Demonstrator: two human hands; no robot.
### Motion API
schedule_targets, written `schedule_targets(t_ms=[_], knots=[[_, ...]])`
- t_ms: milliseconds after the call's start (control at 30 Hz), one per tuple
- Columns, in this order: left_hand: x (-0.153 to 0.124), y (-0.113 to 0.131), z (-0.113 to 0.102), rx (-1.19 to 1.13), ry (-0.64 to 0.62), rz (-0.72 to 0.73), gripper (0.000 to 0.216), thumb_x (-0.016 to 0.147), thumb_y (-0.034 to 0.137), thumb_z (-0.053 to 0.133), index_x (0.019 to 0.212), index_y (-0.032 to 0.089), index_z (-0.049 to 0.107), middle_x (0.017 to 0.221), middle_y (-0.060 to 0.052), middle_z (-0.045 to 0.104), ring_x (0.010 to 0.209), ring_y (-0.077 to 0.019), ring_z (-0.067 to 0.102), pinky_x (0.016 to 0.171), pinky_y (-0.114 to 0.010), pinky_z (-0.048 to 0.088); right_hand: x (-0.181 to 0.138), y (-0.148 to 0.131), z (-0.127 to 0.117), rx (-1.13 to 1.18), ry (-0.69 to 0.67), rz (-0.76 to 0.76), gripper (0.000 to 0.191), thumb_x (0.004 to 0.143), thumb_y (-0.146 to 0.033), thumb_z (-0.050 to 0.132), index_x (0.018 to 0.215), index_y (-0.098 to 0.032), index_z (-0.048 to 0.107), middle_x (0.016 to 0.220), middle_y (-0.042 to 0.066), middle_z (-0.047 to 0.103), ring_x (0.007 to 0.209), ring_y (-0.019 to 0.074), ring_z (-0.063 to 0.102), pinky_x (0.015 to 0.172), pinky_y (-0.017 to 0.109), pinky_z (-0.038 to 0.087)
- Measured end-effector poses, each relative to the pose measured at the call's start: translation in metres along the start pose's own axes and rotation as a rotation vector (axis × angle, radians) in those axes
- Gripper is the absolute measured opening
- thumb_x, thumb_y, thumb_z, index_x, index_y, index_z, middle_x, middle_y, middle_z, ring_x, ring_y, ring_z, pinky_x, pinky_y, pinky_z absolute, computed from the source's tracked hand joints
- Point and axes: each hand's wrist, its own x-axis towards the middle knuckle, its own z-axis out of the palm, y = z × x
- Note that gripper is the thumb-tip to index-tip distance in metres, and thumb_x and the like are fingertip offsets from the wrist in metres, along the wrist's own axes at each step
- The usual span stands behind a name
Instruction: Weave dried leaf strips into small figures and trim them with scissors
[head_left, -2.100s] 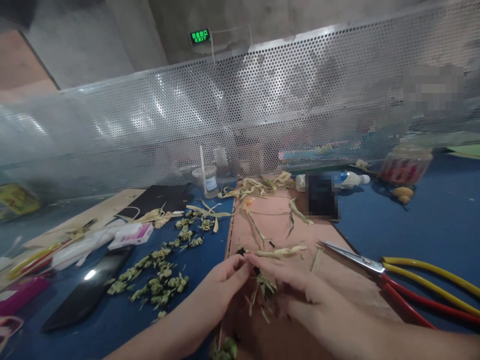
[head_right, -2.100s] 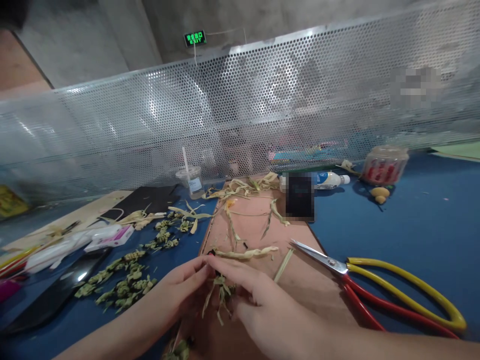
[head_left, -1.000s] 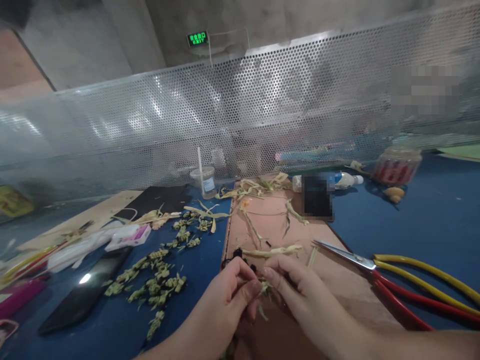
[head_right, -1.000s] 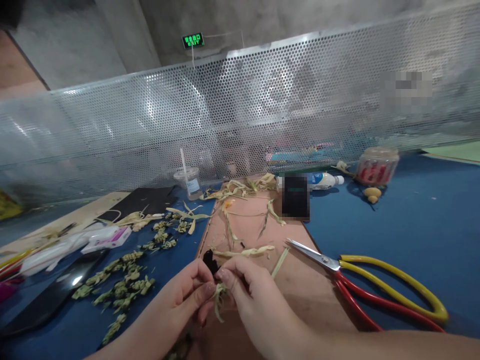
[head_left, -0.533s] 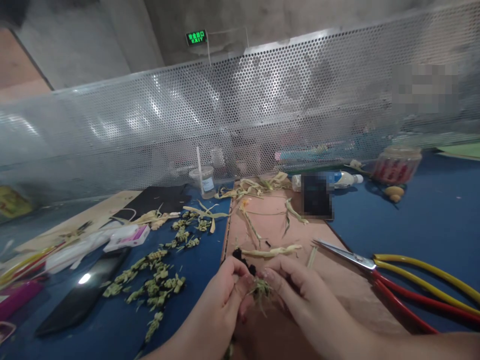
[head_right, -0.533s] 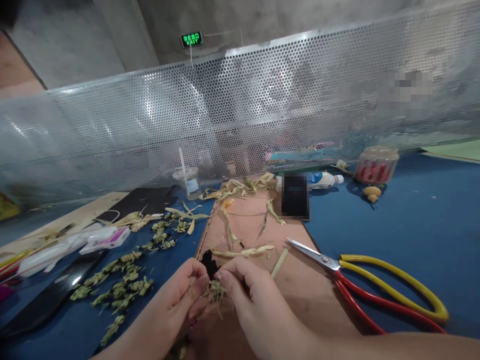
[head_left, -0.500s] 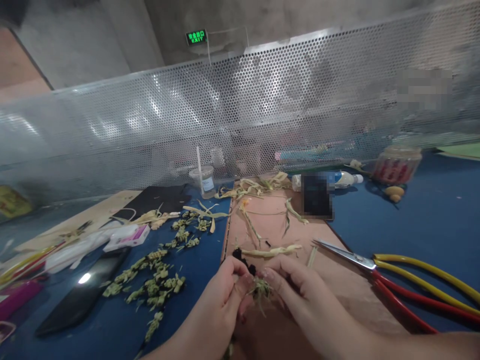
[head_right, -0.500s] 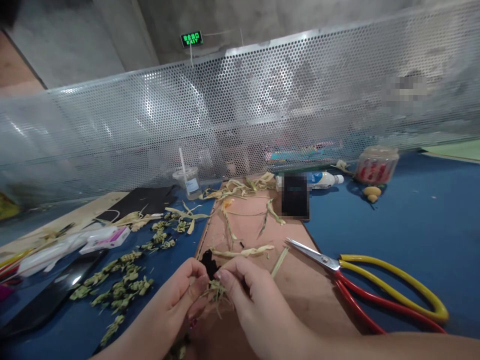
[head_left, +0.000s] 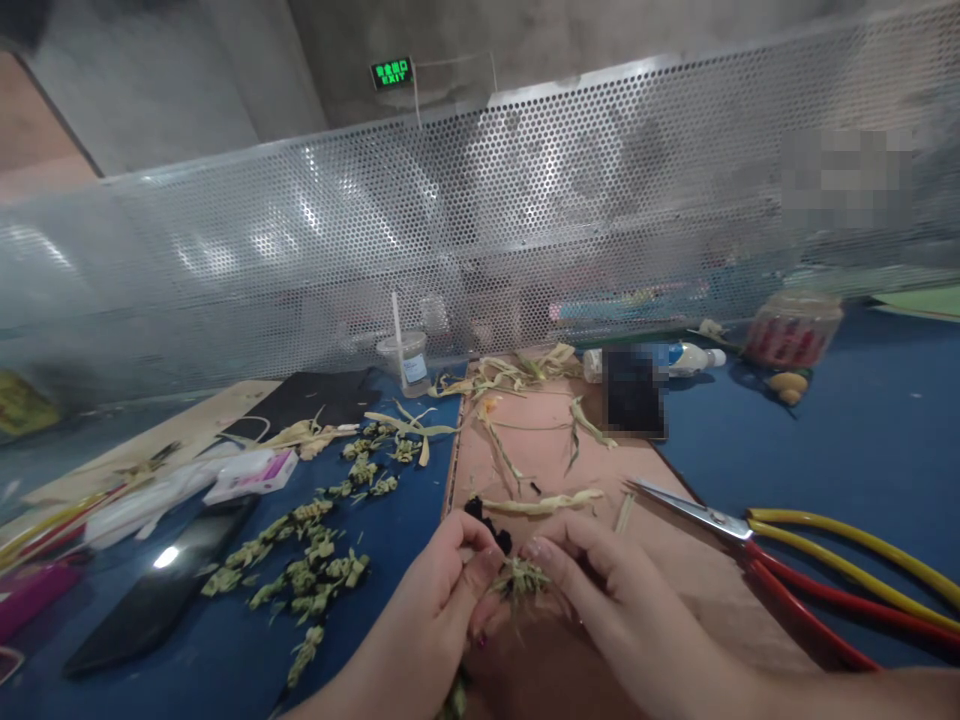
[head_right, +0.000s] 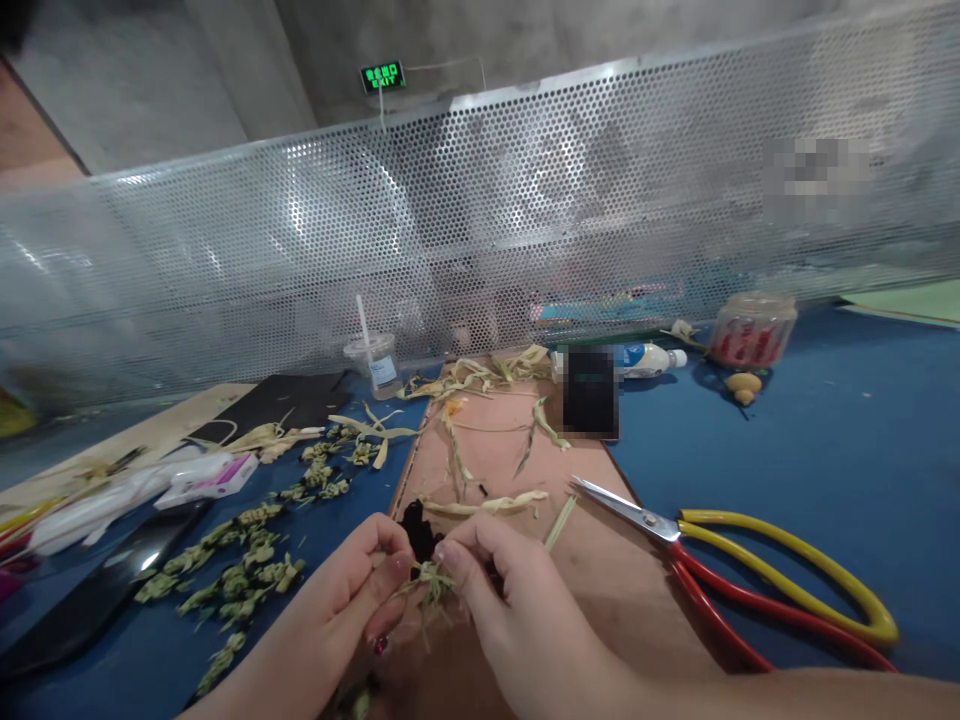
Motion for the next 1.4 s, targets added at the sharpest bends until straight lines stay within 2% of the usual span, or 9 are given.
schedule_targets(t_ms=[133,300,433,633,900,1200,1400], knots=[[0.001,0.0,-0.002,0.0,-0.01,0.011,0.024,0.089,0.041,0.036,0.079,0.019,0.04,0.049,0.01,0.032,0.044,-0.0078,0.027,0.045,-0.021,0.023,0.002,0.001,0.0,0.018,0.004,0.014,0.029,0.09,-0.041,0.04,0.071,-0.019,0.045,0.058,-0.006,0.036,0.054,0.0091,0.033,0.049,0.021,0.028],[-0.001,0.002,-0.003,0.074,-0.035,0.01,0.027,0.087,0.044,0.037,0.092,0.018,0.046,0.054,0.009,0.034,0.048,-0.009,0.031,0.047,-0.021,0.025,0.003,-0.002,-0.002,-0.015,0.016,-0.019,0.026,0.09,-0.04,0.04,0.078,-0.019,0.049,0.068,-0.002,0.049,0.063,0.0119,0.042,0.057,0.023,0.034],[-0.002,0.005,-0.003,0.174,-0.027,0.007,0.033,0.087,0.048,0.035,0.086,0.017,0.048,0.057,0.006,0.039,0.052,-0.0102,0.036,0.051,-0.022,0.03,0.002,-0.002,-0.002,-0.034,0.014,-0.03,0.026,0.09,-0.039,0.039,0.078,-0.019,0.051,0.073,0.0,0.054,0.071,0.0143,0.048,0.063,0.025,0.037],[-0.005,-0.001,-0.003,0.28,-0.033,0.031,0.032,0.087,0.048,0.035,0.084,0.019,0.049,0.055,0.006,0.039,0.05,-0.0109,0.037,0.049,-0.023,0.027,0.002,-0.004,0.0,-0.082,0.024,-0.046,0.026,0.088,-0.038,0.042,0.078,-0.02,0.058,0.075,0.0,0.056,0.073,0.0148,0.05,0.059,0.024,0.037],[-0.005,0.002,-0.007,0.392,-0.076,0.079,0.03,0.088,0.045,0.032,0.084,0.02,0.049,0.055,0.004,0.044,0.05,-0.0123,0.04,0.048,-0.023,0.027,0.0,-0.004,-0.002,-0.069,-0.005,-0.057,0.024,0.089,-0.035,0.042,0.075,-0.02,0.055,0.07,-0.002,0.052,0.069,0.0134,0.048,0.062,0.023,0.037],[-0.005,0.001,-0.009,0.328,0.037,0.098,0.024,0.087,0.041,0.04,0.079,0.02,0.05,0.059,0.003,0.05,0.056,-0.0132,0.046,0.053,-0.022,0.032,-0.001,-0.004,-0.004,-0.1,-0.019,-0.052,0.027,0.089,-0.038,0.04,0.076,-0.02,0.055,0.073,0.0,0.055,0.072,0.0153,0.05,0.064,0.025,0.039],[-0.005,-0.002,-0.011,0.29,-0.01,0.082,0.026,0.087,0.043,0.038,0.081,0.02,0.05,0.06,0.003,0.05,0.055,-0.0125,0.046,0.053,-0.022,0.034,-0.003,-0.006,-0.005,-0.117,0.003,-0.062,0.026,0.088,-0.038,0.041,0.077,-0.02,0.057,0.071,0.0,0.055,0.069,0.0151,0.05,0.062,0.025,0.038]])
